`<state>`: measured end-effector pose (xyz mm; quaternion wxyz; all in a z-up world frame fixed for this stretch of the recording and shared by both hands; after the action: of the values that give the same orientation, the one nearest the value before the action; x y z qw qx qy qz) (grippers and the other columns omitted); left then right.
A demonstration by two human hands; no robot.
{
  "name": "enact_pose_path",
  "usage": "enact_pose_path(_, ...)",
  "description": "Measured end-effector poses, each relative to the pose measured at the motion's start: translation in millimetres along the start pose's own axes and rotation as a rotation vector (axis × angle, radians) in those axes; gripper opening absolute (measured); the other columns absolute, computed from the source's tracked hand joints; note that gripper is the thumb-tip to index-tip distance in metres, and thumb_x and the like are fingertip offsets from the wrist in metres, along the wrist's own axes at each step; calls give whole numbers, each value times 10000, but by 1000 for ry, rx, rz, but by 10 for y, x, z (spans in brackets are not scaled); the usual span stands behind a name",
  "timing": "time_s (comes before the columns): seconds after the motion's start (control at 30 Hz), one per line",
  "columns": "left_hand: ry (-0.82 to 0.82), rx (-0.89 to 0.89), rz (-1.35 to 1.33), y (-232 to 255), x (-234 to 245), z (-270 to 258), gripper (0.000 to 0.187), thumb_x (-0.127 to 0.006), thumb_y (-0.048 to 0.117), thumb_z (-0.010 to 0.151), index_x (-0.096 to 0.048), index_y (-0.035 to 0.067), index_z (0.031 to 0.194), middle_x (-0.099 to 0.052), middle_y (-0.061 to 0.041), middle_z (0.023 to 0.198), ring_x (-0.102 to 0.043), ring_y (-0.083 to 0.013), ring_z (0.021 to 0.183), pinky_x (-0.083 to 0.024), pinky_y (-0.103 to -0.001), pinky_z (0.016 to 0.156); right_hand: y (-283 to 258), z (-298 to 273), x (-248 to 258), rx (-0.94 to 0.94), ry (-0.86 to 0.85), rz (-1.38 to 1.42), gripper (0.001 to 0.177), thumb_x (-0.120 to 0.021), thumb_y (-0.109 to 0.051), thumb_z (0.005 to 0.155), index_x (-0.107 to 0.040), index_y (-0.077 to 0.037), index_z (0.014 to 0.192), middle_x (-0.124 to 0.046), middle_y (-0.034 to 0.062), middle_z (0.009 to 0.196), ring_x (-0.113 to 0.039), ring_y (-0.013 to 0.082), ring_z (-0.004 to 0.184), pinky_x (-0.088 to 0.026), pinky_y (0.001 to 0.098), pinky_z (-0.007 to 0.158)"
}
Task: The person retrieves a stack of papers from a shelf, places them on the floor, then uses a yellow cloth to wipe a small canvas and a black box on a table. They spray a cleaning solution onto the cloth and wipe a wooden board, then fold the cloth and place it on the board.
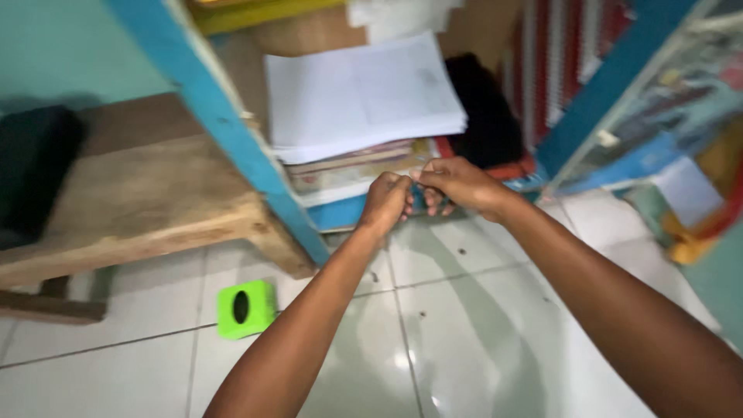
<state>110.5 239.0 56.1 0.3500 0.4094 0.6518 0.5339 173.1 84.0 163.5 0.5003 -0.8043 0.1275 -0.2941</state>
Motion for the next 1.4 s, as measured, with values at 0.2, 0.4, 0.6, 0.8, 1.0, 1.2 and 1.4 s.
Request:
enact_pose_path(0.2,-402,-32,158,-365,-1329,-306,239,-630,289,980,-613,60,913,-666,-51,730,-612,-118,584,-482,-299,508,1014,-1324,1029,182,169,-347,318,-657,-365,944,-703,-88,1094,-752,48,867,-717,186,821,-571,359,777)
enact_pose_path(0.4,-549,-44,328,-597,-2353,-877,222,-632,264,973,-612,48,922,-706,-54,772,-645,-128,647,-531,-294,595,2213,-2568,1650,-205,431,-803,510,-743,-505,859,-682,-136,1207,-652,108,1255,-586,303,1211,-509,440,972)
enact_pose_path(0.6,-704,-7,299,-1040,-2934,-1157,140,-620,175,960,-661,41,969,-719,-57,789,-663,-128,674,-570,-292,635,3351,-3210,1693,-515,575,-937,757,-835,-600,689,-633,-218,1311,-438,121,1513,-378,365,1410,-416,546,1073)
enact_pose_path(0.8,-747,95,360,-1348,-3187,-1330,142,-607,164,968,-664,34,978,-713,-63,797,-666,-128,684,-585,-300,655,3850,-3353,1406,-313,753,-731,681,-882,-466,708,-658,-161,1274,-398,296,1483,-474,493,1304,-464,538,1022)
enact_pose_path(1.0,-759,103,422,-1384,-3170,-1403,149,-583,143,964,-680,32,982,-715,-62,806,-661,-140,694,-574,-298,671,3983,-3192,1273,-326,883,-563,421,-783,-255,824,-652,-98,1193,-444,314,1490,-585,478,1206,-512,497,979)
enact_pose_path(1.2,-773,64,282,-1338,-2887,-1237,158,-584,155,989,-676,28,1006,-707,-65,834,-648,-137,729,-564,-302,675,3732,-3192,1342,-191,821,-652,369,-776,-216,840,-666,-87,1168,-512,281,1448,-526,453,1303,-472,507,1012)
enact_pose_path(1.4,-722,145,486,-1018,-2202,-814,201,-544,170,986,-693,40,1020,-723,-58,845,-678,-143,743,-567,-300,665,2565,-2973,1489,-32,734,-654,454,-830,-202,715,-695,-77,1131,-557,210,1468,-592,408,1235,-497,469,1000)
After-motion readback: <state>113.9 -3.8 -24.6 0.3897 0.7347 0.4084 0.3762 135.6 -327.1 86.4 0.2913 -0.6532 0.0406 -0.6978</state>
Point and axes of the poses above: each hand's wrist, its own z-axis towards the middle knuckle, its own x-axis out of the back of the hand, y = z × x, the point moved 1 cm from there along z, towards the middle knuckle
